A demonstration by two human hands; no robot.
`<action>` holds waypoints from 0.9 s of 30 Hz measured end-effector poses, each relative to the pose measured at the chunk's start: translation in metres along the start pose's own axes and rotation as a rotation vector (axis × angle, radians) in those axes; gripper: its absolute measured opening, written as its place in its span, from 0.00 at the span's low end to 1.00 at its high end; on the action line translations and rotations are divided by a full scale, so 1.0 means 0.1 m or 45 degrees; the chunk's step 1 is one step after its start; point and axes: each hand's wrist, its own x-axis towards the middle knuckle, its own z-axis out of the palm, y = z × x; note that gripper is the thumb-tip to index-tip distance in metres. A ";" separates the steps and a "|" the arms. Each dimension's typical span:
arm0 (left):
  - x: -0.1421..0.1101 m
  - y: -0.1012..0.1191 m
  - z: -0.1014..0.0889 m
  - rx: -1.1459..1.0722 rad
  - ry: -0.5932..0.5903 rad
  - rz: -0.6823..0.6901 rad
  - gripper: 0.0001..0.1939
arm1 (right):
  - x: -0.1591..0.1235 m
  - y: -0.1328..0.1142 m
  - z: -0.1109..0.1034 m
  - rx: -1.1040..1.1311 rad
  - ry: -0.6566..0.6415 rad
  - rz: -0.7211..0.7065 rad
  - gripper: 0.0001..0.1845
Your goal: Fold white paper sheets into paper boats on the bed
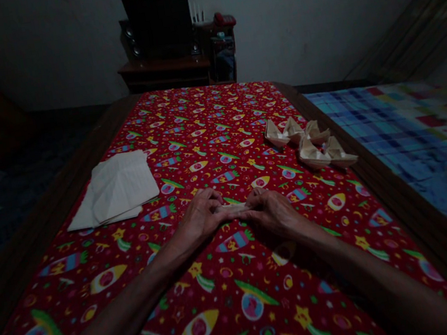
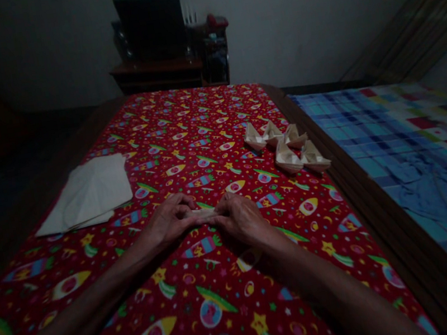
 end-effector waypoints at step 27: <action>-0.11 -0.17 -0.02 0.372 0.149 0.244 0.10 | 0.04 0.00 -0.06 -0.223 -0.025 -0.016 0.08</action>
